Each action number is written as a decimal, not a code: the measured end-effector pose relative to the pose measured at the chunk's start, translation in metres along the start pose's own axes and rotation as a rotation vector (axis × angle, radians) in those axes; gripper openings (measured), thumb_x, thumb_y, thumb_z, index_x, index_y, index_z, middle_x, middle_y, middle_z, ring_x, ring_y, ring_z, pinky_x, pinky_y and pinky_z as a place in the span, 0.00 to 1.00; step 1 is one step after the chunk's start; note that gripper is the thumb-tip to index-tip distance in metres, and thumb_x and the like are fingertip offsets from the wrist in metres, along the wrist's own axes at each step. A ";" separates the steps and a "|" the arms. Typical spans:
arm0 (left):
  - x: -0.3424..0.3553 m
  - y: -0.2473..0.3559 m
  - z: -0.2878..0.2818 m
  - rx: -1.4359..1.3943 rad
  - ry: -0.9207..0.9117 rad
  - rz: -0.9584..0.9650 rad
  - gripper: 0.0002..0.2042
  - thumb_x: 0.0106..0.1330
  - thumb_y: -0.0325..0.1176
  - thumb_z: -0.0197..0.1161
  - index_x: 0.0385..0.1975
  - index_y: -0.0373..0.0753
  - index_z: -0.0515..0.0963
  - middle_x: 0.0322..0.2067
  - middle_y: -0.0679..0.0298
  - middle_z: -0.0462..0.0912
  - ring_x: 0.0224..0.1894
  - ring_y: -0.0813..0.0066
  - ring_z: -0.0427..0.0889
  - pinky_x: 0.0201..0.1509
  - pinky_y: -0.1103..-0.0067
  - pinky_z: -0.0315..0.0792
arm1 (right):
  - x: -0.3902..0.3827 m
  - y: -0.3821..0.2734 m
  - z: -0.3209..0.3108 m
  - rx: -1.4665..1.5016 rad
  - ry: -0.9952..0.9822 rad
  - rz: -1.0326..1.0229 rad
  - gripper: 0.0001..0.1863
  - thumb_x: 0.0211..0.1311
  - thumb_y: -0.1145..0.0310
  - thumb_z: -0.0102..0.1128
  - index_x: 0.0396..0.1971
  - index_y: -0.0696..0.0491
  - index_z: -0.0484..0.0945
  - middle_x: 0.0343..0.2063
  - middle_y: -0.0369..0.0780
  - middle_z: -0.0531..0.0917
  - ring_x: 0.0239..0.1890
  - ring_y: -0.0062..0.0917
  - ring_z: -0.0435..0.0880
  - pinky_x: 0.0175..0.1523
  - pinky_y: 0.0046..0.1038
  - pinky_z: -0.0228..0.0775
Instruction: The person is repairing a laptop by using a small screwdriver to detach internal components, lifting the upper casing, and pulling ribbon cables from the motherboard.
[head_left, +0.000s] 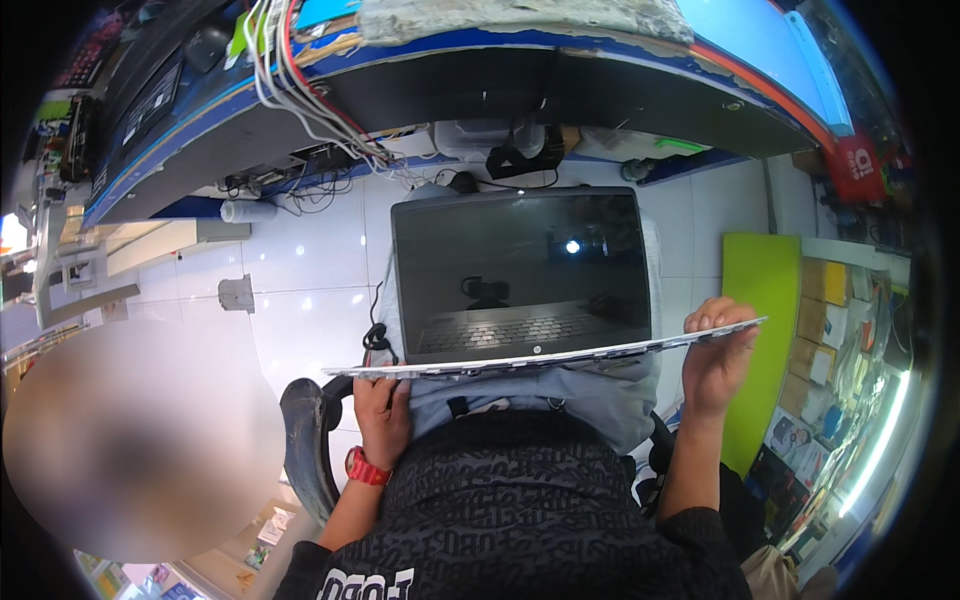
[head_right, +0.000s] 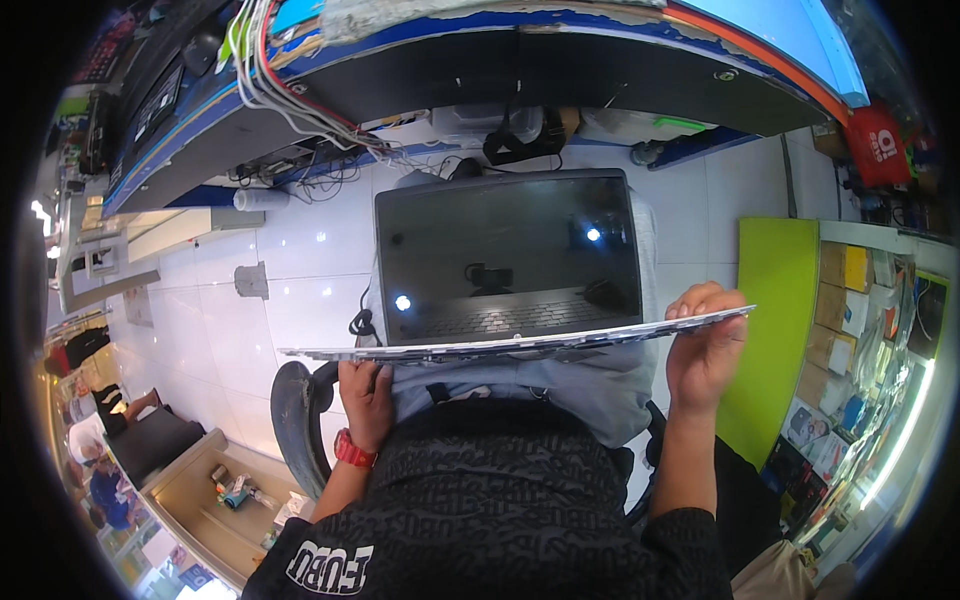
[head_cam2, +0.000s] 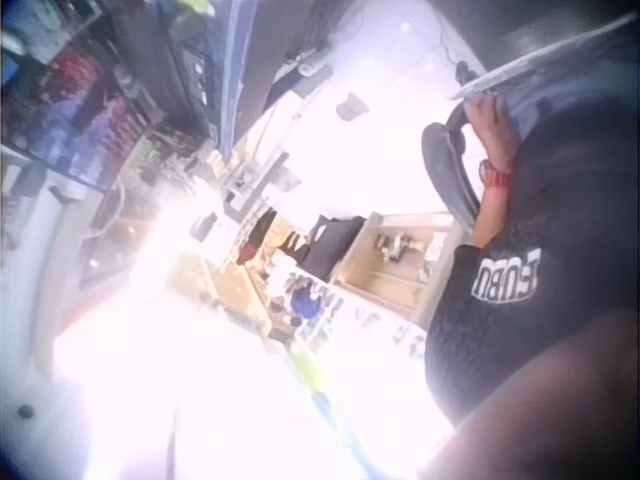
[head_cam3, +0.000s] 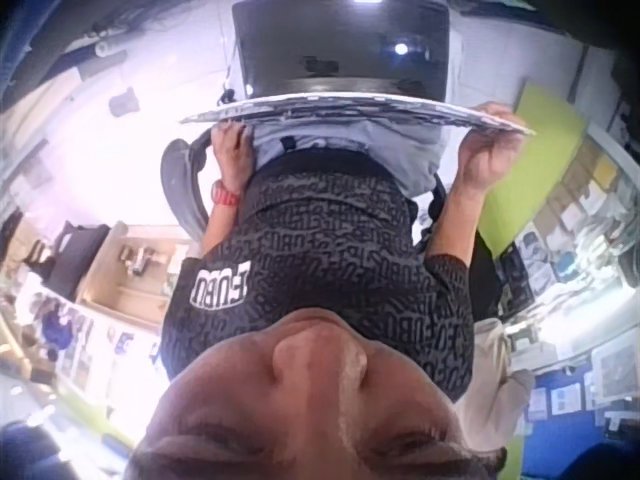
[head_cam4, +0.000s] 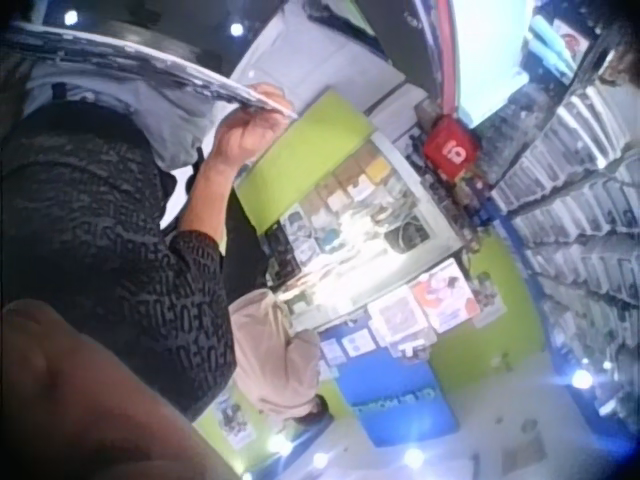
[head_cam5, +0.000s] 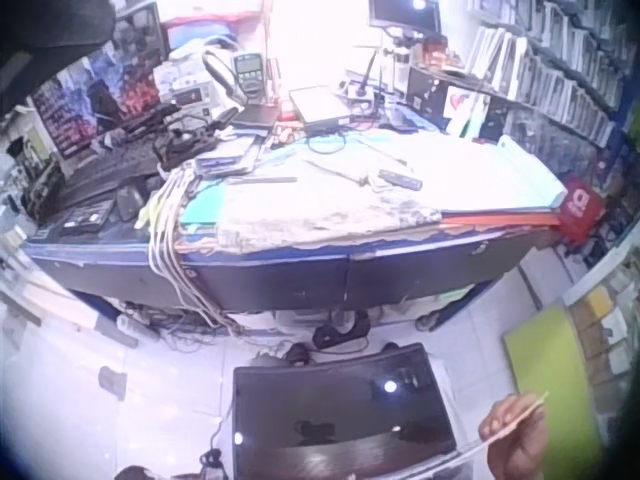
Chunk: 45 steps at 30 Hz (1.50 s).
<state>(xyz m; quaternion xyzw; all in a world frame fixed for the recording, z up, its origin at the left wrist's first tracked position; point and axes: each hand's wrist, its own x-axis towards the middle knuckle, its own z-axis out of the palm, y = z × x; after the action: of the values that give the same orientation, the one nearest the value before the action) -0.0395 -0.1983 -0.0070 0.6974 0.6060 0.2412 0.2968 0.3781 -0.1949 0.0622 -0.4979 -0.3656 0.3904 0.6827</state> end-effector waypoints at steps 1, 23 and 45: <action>0.005 0.001 -0.002 0.007 -0.021 0.013 0.09 0.65 0.23 0.68 0.44 0.31 0.83 0.42 0.50 0.79 0.47 0.50 0.77 0.52 0.64 0.72 | -0.001 -0.002 0.000 -0.003 -0.014 0.002 0.22 0.84 0.49 0.42 0.39 0.53 0.71 0.33 0.39 0.72 0.36 0.25 0.70 0.44 0.28 0.66; 0.035 0.021 -0.029 -0.834 -0.051 -0.043 0.29 0.71 0.38 0.71 0.66 0.31 0.69 0.61 0.55 0.76 0.65 0.63 0.76 0.68 0.65 0.69 | 0.004 0.006 -0.022 0.115 0.139 0.078 0.18 0.83 0.56 0.50 0.55 0.54 0.78 0.53 0.36 0.83 0.54 0.21 0.80 0.64 0.29 0.68; 0.115 0.053 -0.095 -0.733 -0.626 -0.055 0.14 0.66 0.40 0.74 0.40 0.37 0.83 0.40 0.51 0.86 0.44 0.55 0.86 0.54 0.58 0.80 | -0.150 -0.017 -0.048 -0.721 -0.006 0.408 0.43 0.51 0.77 0.76 0.69 0.57 0.67 0.64 0.49 0.75 0.66 0.47 0.75 0.70 0.43 0.67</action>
<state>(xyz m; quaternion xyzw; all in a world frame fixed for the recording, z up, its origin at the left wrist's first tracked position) -0.0514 -0.0774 0.0955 0.5698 0.3807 0.2094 0.6975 0.3589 -0.3520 0.0512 -0.7663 -0.3747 0.3659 0.3720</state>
